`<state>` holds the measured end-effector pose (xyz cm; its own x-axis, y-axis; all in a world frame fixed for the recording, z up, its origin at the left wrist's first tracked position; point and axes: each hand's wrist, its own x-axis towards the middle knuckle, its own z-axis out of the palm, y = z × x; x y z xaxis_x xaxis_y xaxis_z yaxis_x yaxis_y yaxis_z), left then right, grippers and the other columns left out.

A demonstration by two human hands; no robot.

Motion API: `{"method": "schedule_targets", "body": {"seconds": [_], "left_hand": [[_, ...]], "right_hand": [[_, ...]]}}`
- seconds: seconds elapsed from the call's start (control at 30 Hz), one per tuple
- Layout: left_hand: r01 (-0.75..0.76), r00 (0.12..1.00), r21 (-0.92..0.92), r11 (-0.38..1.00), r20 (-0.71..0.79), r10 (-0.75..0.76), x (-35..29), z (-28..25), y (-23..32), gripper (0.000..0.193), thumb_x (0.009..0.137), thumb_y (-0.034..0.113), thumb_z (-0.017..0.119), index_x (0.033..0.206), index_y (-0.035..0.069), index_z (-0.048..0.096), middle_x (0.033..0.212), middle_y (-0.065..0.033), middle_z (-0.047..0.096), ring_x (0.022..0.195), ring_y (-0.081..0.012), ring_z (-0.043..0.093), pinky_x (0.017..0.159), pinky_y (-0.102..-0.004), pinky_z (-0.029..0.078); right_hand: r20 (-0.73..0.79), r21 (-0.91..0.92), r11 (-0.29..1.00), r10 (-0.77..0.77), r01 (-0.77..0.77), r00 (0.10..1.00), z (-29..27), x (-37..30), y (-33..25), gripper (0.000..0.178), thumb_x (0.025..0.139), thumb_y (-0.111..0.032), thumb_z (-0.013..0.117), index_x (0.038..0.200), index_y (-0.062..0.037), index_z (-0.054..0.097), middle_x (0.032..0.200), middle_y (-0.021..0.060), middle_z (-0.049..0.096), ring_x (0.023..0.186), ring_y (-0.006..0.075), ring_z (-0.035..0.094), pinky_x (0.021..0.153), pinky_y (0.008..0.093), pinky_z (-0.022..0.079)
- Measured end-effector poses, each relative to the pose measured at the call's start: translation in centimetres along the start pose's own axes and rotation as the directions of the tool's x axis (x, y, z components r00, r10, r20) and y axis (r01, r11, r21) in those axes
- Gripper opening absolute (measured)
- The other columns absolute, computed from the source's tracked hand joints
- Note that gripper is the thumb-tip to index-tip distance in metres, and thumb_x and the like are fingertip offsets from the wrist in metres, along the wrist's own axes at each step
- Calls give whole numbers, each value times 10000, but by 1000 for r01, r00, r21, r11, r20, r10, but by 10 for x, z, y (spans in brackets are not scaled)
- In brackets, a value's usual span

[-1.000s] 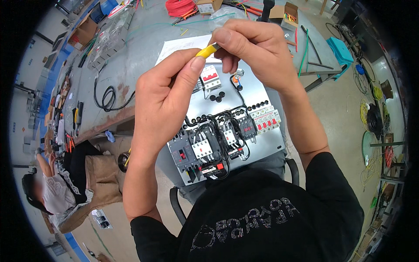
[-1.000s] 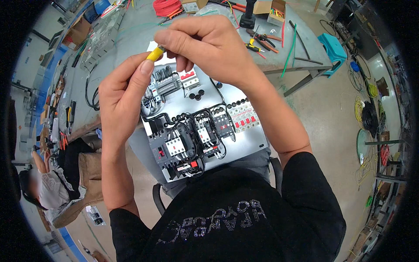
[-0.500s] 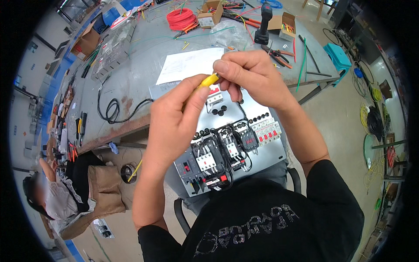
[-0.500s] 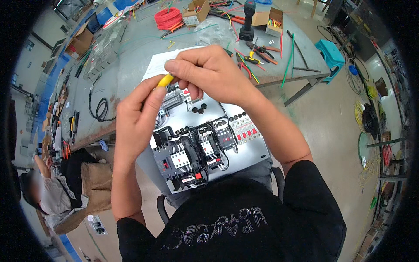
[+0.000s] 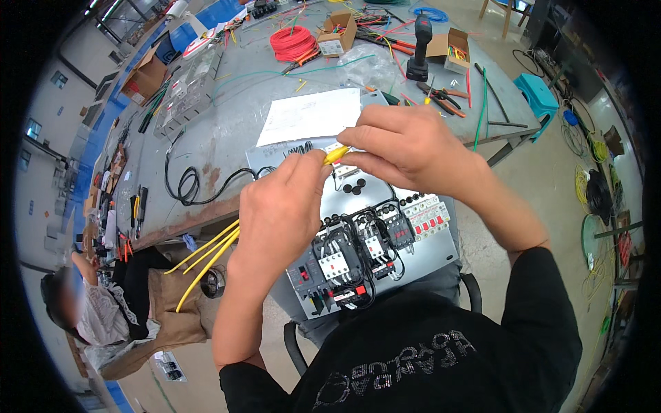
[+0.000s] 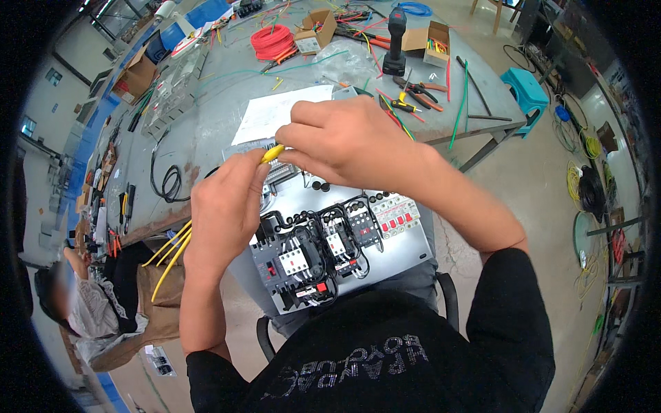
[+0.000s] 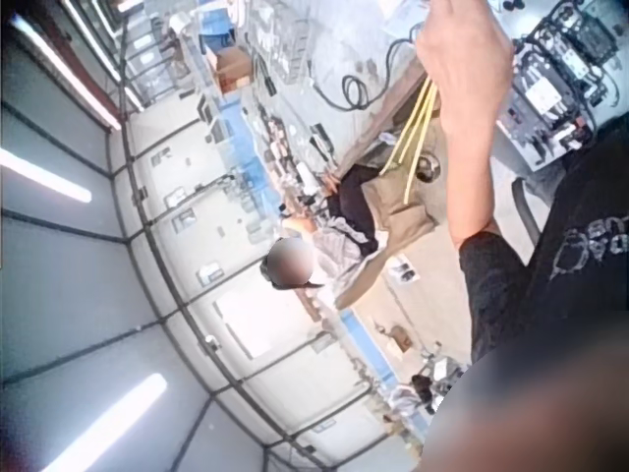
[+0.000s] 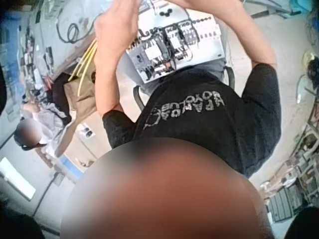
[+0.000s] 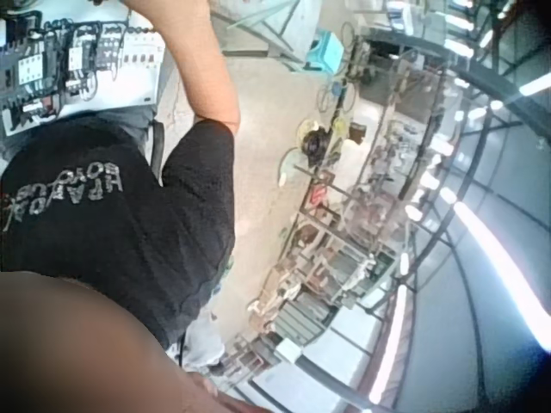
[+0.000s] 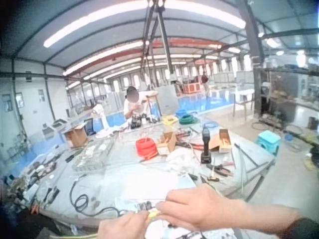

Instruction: The person assembles an electrical control panel by connecting wires to terminal blocks and tightening screws with a screwdriver and a cordless drill. They strip wire ends, insert them into terminals, and secure connections while working at a bench in a workshop.

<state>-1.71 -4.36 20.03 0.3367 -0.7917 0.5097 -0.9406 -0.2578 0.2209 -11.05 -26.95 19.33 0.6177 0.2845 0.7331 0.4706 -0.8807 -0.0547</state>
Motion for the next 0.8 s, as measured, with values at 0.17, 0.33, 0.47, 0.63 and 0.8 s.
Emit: {"method": "schedule_targets", "body": {"seconds": [0.17,0.33,0.47,0.63,0.8], "left_hand": [[-20,998,35,999,-66,23,1,-1,-1,127,1010,86,682,1118,19,680,877,-167,678,718,-371,674,626,-443,520],[-10,997,115,993,-79,19,-3,3,0,86,1006,93,685,1056,26,664,832,-151,652,677,-356,652,591,-439,498],[-35,998,134,990,-54,43,0,1,-1,85,1000,95,685,1050,30,665,818,-144,638,647,-348,637,568,-439,483],[-37,997,201,979,-61,50,2,1,1,75,994,90,677,1046,37,671,818,-134,643,629,-339,635,554,-432,480],[-21,993,213,977,-109,46,4,5,1,64,993,92,674,1032,42,675,806,-125,635,623,-335,631,544,-426,474]], "right_hand": [[34,-64,996,-53,55,998,-4,8,5,269,871,-245,804,862,-82,591,802,61,555,682,261,669,549,408,529],[44,-121,991,-58,63,997,2,9,4,328,875,-317,800,819,-81,579,777,61,558,644,247,670,521,391,519],[17,-153,985,-80,82,997,7,9,7,331,846,-310,815,813,-79,581,758,58,541,610,237,644,501,381,494],[-35,-104,990,-98,94,995,11,11,10,315,796,-230,843,822,-74,570,739,57,495,593,234,593,479,377,456],[-74,-96,992,-86,79,994,12,14,8,318,783,-218,849,791,-73,566,715,57,490,555,242,569,467,381,446]]}}
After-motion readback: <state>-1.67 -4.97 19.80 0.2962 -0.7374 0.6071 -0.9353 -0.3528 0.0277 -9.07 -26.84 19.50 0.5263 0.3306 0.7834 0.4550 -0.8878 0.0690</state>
